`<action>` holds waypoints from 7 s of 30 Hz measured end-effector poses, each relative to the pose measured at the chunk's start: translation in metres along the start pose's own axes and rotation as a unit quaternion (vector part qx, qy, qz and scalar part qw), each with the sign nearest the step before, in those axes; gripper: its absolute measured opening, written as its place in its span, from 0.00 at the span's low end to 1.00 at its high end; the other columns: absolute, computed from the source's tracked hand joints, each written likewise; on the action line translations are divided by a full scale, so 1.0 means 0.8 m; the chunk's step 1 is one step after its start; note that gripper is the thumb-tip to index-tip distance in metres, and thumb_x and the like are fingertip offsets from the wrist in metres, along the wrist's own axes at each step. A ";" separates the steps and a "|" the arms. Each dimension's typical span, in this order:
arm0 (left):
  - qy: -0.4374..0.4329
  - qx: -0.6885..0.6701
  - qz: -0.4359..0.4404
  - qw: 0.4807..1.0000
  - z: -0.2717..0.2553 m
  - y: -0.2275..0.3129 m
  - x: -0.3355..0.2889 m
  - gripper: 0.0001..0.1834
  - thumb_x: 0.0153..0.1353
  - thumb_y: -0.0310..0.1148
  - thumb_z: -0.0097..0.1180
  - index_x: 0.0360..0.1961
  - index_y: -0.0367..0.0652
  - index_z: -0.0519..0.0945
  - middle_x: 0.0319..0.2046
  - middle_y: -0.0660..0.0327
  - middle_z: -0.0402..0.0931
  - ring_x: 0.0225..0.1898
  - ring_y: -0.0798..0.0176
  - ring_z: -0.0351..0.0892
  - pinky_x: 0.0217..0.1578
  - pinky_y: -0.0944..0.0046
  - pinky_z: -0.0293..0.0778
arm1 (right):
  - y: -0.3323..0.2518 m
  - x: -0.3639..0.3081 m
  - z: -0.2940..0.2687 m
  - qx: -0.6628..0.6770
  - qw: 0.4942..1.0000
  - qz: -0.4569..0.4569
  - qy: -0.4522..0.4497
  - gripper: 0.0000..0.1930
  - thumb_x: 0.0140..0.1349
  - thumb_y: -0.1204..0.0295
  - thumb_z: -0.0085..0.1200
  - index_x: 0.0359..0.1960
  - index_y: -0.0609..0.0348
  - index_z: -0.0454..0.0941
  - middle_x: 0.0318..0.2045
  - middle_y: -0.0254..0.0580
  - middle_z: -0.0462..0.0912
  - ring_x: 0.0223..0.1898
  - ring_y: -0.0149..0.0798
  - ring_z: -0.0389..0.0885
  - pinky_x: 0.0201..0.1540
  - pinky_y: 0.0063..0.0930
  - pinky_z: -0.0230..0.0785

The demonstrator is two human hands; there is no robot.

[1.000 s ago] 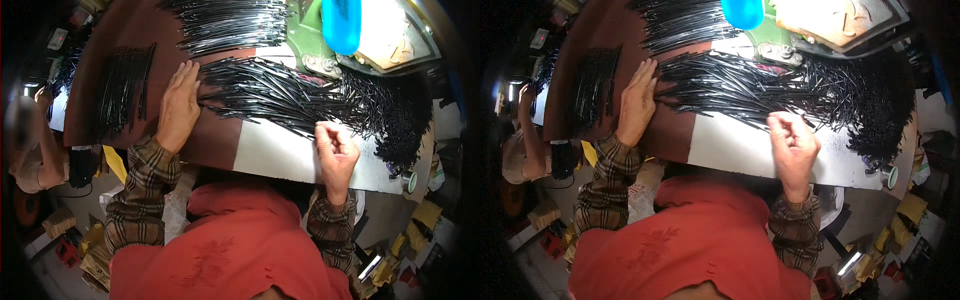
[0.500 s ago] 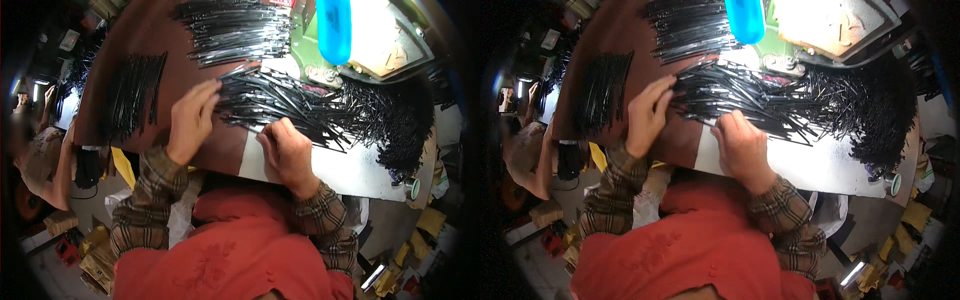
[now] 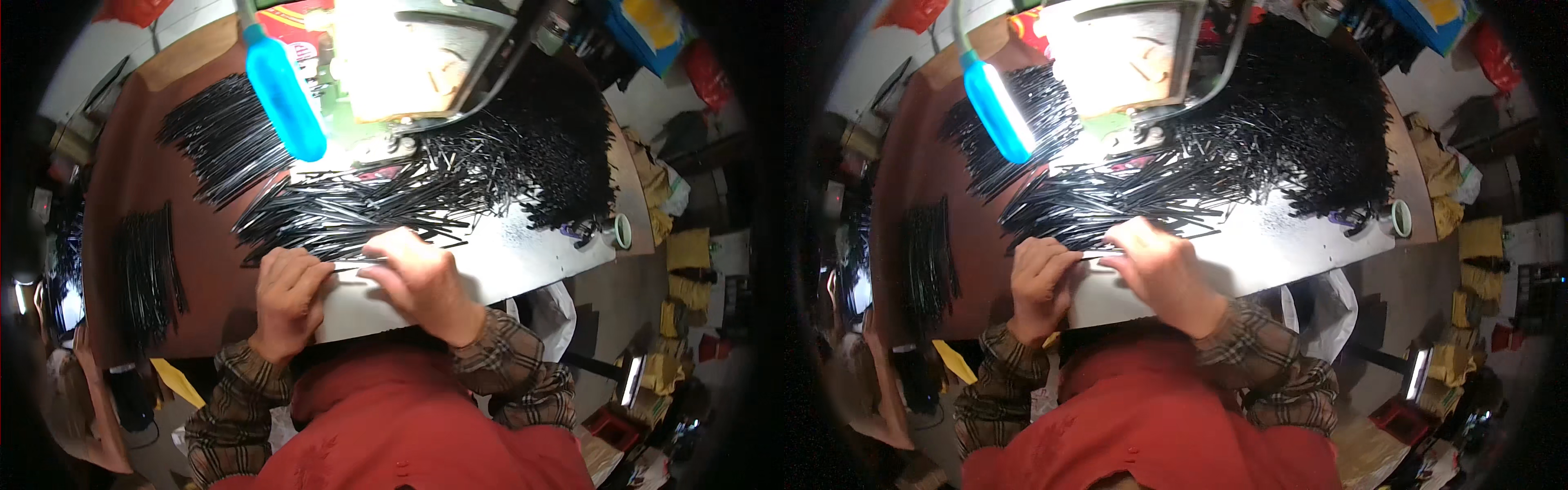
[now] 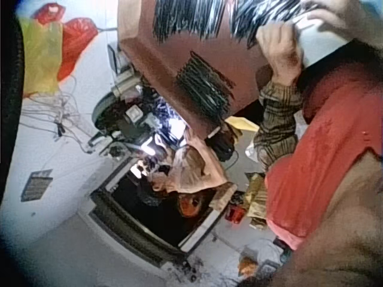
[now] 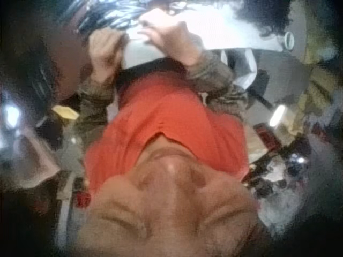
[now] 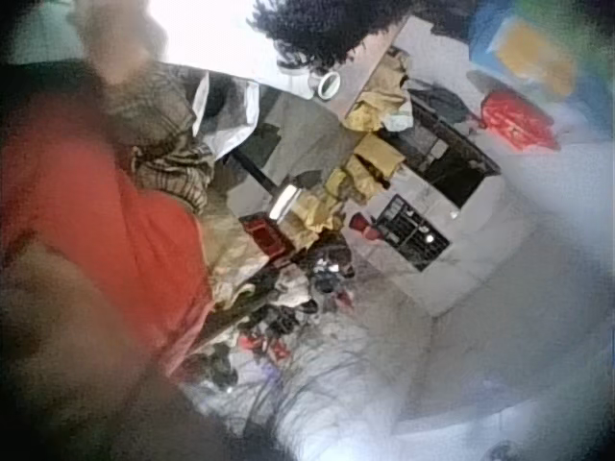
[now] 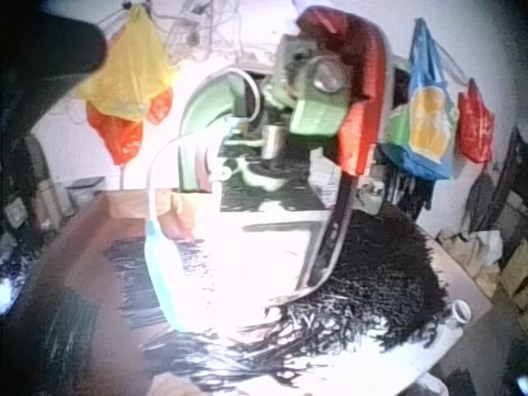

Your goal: The person sorts and aligns black rods using a machine fixture on a work table, repeatedly feeding the rods into the fixture by hand.

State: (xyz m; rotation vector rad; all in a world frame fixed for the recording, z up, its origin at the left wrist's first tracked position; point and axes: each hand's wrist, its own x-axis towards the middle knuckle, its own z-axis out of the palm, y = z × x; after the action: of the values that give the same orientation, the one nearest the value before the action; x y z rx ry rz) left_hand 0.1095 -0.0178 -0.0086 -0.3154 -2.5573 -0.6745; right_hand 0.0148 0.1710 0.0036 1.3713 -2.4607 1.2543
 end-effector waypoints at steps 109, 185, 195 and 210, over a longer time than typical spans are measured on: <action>0.077 -0.267 -0.192 0.941 0.066 -0.035 0.116 0.08 0.58 0.19 0.58 0.40 0.29 0.79 0.35 0.59 0.80 0.40 0.70 0.77 0.45 0.70 0.74 | 0.092 0.048 0.006 0.186 0.959 0.163 0.137 0.06 0.62 0.76 0.53 0.38 0.62 0.82 0.23 0.32 0.80 0.23 0.20 0.71 0.25 0.16 0.63; 0.078 -0.608 -0.357 0.705 0.034 0.032 0.079 0.12 0.55 0.18 0.59 0.42 0.33 0.78 0.36 0.58 0.80 0.36 0.69 0.80 0.38 0.71 0.77 | 0.026 0.020 -0.003 0.480 0.830 0.225 0.171 0.06 0.63 0.77 0.55 0.39 0.66 0.78 0.30 0.37 0.81 0.28 0.25 0.76 0.33 0.17 0.67; 0.084 0.025 -0.170 0.982 0.034 -0.080 0.083 0.10 0.58 0.25 0.53 0.40 0.36 0.80 0.38 0.48 0.75 0.44 0.47 0.69 0.45 0.53 0.66 | 0.063 0.042 -0.010 0.466 0.847 0.228 0.118 0.03 0.63 0.78 0.52 0.36 0.64 0.75 0.30 0.41 0.81 0.25 0.26 0.76 0.32 0.19 0.69; 0.107 -0.033 -0.200 0.973 0.036 -0.117 0.097 0.08 0.45 0.21 0.53 0.29 0.42 0.77 0.27 0.54 0.71 0.30 0.49 0.72 0.33 0.53 0.70 | 0.064 0.039 -0.005 0.459 0.855 0.236 0.049 0.07 0.62 0.76 0.55 0.38 0.68 0.78 0.27 0.41 0.82 0.21 0.23 0.74 0.26 0.14 0.66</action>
State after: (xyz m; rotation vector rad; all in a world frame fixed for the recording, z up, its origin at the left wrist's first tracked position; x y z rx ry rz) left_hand 0.0010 -0.0751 -0.0296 0.2507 -2.4101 -0.8871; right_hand -0.0430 0.1664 -0.0125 0.6885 -2.2300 2.7648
